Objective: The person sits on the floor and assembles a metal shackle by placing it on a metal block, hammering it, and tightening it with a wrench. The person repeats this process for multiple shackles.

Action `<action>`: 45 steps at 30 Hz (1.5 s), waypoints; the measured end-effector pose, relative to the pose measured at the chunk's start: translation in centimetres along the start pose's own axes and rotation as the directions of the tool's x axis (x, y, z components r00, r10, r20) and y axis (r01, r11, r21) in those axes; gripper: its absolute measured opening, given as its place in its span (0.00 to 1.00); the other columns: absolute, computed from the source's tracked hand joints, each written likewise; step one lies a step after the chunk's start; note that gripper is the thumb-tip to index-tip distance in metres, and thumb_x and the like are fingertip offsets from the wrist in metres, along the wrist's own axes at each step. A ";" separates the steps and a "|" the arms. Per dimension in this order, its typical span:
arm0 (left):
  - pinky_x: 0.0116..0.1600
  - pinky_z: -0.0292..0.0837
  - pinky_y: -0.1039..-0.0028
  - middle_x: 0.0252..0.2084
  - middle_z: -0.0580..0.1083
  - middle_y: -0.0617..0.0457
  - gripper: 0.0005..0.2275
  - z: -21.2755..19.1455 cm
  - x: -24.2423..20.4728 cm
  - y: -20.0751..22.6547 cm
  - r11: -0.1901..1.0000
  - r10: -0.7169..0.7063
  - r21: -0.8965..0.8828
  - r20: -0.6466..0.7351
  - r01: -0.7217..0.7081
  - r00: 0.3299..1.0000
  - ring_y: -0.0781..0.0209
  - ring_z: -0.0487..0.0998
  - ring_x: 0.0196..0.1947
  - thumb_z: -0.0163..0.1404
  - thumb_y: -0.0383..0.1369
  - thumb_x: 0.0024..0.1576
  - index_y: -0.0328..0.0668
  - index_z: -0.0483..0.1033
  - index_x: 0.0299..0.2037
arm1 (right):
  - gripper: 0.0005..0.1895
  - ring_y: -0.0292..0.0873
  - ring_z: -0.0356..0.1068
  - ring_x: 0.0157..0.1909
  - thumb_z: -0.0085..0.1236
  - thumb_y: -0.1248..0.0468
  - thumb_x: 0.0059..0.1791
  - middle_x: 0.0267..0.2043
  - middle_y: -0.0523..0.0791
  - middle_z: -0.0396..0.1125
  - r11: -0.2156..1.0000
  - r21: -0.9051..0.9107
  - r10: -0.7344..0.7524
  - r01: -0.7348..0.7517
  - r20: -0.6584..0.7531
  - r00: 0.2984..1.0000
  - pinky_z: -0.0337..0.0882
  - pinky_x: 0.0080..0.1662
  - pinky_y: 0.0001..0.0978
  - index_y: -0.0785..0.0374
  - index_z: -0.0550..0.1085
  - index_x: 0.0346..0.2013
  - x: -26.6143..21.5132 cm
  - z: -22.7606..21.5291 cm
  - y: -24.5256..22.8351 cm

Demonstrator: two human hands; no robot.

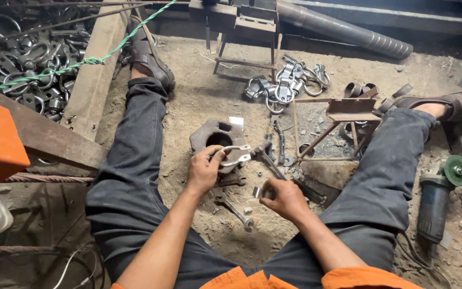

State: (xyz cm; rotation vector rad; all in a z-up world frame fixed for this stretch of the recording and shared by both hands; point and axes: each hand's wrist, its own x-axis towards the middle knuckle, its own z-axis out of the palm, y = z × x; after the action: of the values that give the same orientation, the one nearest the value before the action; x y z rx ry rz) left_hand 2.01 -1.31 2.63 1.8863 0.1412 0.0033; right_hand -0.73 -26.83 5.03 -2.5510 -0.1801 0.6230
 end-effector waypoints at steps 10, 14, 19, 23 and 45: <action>0.41 0.76 0.62 0.37 0.80 0.47 0.07 -0.4 -1.0 -1.2 0.959 0.176 0.258 -0.208 -0.119 0.962 0.50 0.82 0.36 0.56 0.33 0.58 0.42 0.82 0.41 | 0.25 0.60 0.70 0.52 0.66 0.60 0.43 0.49 0.54 0.70 0.975 -0.216 -0.138 0.053 -0.400 0.906 0.71 0.53 0.49 0.61 0.73 0.54 4.7 4.8 7.5; 0.43 0.75 0.59 0.37 0.78 0.47 0.06 -1.7 -1.3 -0.8 0.930 0.199 0.346 -0.195 -0.123 0.960 0.47 0.80 0.38 0.59 0.33 0.55 0.42 0.83 0.39 | 0.13 0.58 0.72 0.52 0.56 0.63 0.51 0.47 0.52 0.72 0.938 -0.337 -0.031 -0.080 -0.312 0.950 0.72 0.54 0.51 0.57 0.74 0.50 7.1 6.2 10.8; 0.43 0.74 0.57 0.36 0.77 0.45 0.07 -2.6 -2.0 0.0 0.907 0.105 0.421 -0.170 -0.024 0.980 0.45 0.79 0.38 0.60 0.35 0.53 0.45 0.84 0.39 | 0.14 0.58 0.72 0.50 0.56 0.58 0.46 0.44 0.52 0.72 0.913 -0.402 -0.051 -0.068 -0.278 0.959 0.70 0.52 0.54 0.58 0.73 0.45 8.7 6.1 11.0; 0.42 0.73 0.56 0.34 0.75 0.45 0.05 -2.2 -1.9 -0.1 0.890 0.088 0.455 -0.133 -0.018 0.987 0.44 0.78 0.36 0.57 0.35 0.57 0.46 0.83 0.38 | 0.11 0.59 0.73 0.47 0.50 0.58 0.53 0.45 0.53 0.71 0.931 -0.357 -0.059 -0.076 -0.353 0.934 0.72 0.49 0.54 0.60 0.72 0.46 7.5 6.1 10.2; 0.40 0.78 0.61 0.38 0.76 0.49 0.06 -1.3 -1.7 -2.4 0.828 0.246 0.532 -0.058 -0.178 0.968 0.50 0.80 0.38 0.49 0.33 0.61 0.46 0.80 0.39 | 0.20 0.44 0.66 0.26 0.41 0.55 0.58 0.23 0.46 0.67 0.908 0.288 -0.204 0.303 -0.329 0.922 0.65 0.31 0.38 0.65 0.73 0.31 -1.2 -0.5 -5.1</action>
State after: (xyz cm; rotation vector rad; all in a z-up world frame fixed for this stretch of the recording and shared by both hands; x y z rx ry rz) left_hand -0.01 0.49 0.89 2.4450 0.0121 0.2617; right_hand -1.62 -23.00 8.49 -2.2037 -0.2757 0.1517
